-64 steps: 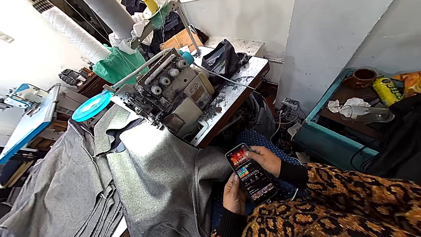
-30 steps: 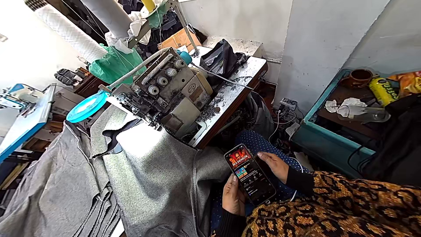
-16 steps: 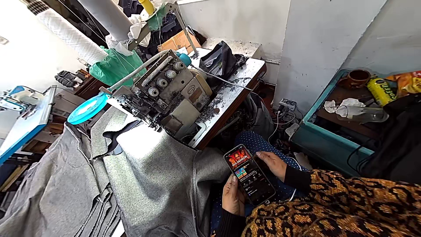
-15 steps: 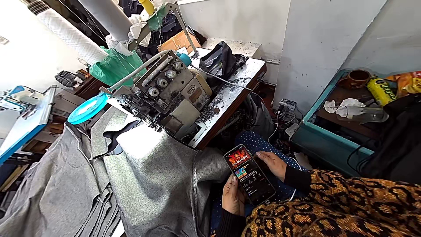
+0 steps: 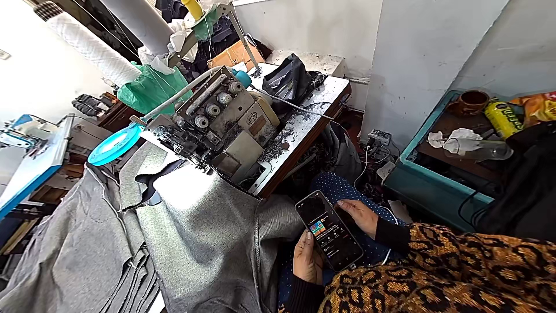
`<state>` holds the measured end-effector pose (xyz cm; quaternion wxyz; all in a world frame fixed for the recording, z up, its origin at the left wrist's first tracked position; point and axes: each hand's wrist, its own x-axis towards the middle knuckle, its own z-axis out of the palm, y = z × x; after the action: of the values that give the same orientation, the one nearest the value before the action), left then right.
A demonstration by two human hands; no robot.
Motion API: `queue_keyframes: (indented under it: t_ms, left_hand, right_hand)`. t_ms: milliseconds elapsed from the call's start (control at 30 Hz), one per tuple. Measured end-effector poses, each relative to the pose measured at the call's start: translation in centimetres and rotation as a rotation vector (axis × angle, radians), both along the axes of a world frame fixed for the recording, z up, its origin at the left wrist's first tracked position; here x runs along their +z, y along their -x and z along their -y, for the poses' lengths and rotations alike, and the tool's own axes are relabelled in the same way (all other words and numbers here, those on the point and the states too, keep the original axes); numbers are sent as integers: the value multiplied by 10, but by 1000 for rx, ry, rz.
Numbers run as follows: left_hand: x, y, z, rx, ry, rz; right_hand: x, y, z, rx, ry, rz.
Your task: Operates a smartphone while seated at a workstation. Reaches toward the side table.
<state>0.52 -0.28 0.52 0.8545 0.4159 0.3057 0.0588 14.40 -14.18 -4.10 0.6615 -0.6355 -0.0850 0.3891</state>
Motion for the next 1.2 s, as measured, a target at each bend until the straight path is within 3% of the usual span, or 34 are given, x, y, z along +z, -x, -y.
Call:
queue_keyframes:
  t_ms: [800, 1033, 1200]
  left_hand:
    - [2, 0, 1, 7, 9, -7]
    - [1, -1, 1, 4, 6, -9]
    - [2, -1, 2, 9, 11, -3]
  right_hand:
    - [7, 0, 0, -17, -39, -14]
    - [18, -6, -13, -15, -119, 182]
    - [24, -9, -21, -6, -55, 259]
